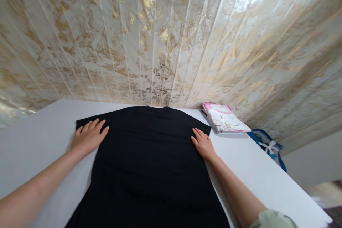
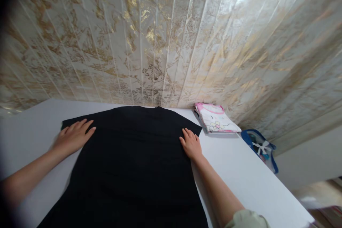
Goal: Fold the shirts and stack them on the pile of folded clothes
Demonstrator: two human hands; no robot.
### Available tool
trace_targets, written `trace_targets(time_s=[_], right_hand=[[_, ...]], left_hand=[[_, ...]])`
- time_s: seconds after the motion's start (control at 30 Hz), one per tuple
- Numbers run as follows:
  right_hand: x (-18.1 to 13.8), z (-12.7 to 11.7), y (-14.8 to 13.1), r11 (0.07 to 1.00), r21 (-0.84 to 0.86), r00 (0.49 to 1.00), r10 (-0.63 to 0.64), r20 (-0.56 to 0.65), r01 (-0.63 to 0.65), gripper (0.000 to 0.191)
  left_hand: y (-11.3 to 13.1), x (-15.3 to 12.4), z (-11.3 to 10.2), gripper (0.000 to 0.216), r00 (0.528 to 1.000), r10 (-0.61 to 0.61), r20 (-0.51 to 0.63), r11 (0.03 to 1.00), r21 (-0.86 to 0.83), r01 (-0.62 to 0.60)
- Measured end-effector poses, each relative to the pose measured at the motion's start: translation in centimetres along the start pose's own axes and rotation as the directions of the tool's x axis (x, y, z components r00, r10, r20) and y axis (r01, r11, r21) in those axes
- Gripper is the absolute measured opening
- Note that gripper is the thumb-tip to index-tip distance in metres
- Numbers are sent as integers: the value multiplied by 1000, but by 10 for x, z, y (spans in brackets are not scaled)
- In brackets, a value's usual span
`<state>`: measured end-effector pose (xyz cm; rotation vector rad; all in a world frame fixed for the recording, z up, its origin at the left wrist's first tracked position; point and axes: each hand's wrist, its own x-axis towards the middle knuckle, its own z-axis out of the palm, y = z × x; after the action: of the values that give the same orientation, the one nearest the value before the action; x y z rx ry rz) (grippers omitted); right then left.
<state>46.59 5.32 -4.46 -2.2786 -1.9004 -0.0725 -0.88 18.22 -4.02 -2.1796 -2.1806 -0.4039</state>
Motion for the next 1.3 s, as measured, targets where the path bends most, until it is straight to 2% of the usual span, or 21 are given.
trace_targets(time_s=[0.1, 0.17, 0.27, 0.33, 0.4, 0.47, 0.6, 0.67, 0.8, 0.87, 1.0, 1.07, 1.13, 1.23, 1.3], right_hand=[[-5, 0, 32, 998, 32, 997, 55, -62, -53, 47], [-9, 0, 44, 996, 70, 990, 65, -124, -57, 45], [-10, -2, 47, 994, 112, 977, 44, -208, -21, 39], [-9, -3, 45, 994, 112, 972, 36, -232, -11, 34], [-8, -3, 43, 995, 93, 970, 41, -238, -19, 29], [-7, -5, 44, 997, 58, 967, 62, -248, -50, 26], [-9, -12, 47, 992, -22, 950, 110, -292, -122, 31], [-13, -16, 42, 995, 7, 952, 94, -292, -96, 30], [-24, -19, 19, 981, 189, 992, 65, -111, -43, 23], [-29, -17, 7, 974, 221, 996, 58, -61, -43, 25], [-31, -11, -6, 963, 262, 994, -40, -102, 65, 22], [-30, -10, -8, 931, 349, 991, -64, -120, 103, 19], [-28, -9, -8, 875, 481, 991, -1, -131, 65, 17], [-26, -12, -10, 785, 619, 981, 116, -157, 6, 16], [-28, -15, -14, 786, 618, 976, 124, -178, 13, 16]], left_hand=[[-8, 1, -2, 45, 998, -24, -51, 1000, -8, 24], [-7, -3, -7, 40, 992, -11, -130, 1000, -4, 11], [-1, -15, -16, 34, 964, 1, -266, 1000, -18, -6], [3, -26, -22, 28, 952, -6, -305, 998, -67, -15], [5, -38, -25, 25, 963, -40, -266, 990, -144, 1], [8, -48, -27, 26, 981, -75, -180, 978, -206, 37], [15, -58, -27, 33, 993, -55, -101, 985, -171, 38], [20, -60, -25, 28, 995, -27, -96, 990, -142, 14], [24, -58, -19, 16, 994, 43, -100, 979, -195, -62], [23, -57, -18, 16, 995, 30, -100, 943, -328, -62], [22, -55, -20, 14, 991, -70, -111, 787, -617, -13], [22, -54, -21, 12, 986, -124, -114, 728, -686, 12], [24, -53, -22, 11, 980, -161, -120, 703, -711, 29], [27, -55, -25, 26, 981, -108, -163, 767, -642, -22], [30, -56, -28, 30, 985, -17, -174, 843, -533, -80]])
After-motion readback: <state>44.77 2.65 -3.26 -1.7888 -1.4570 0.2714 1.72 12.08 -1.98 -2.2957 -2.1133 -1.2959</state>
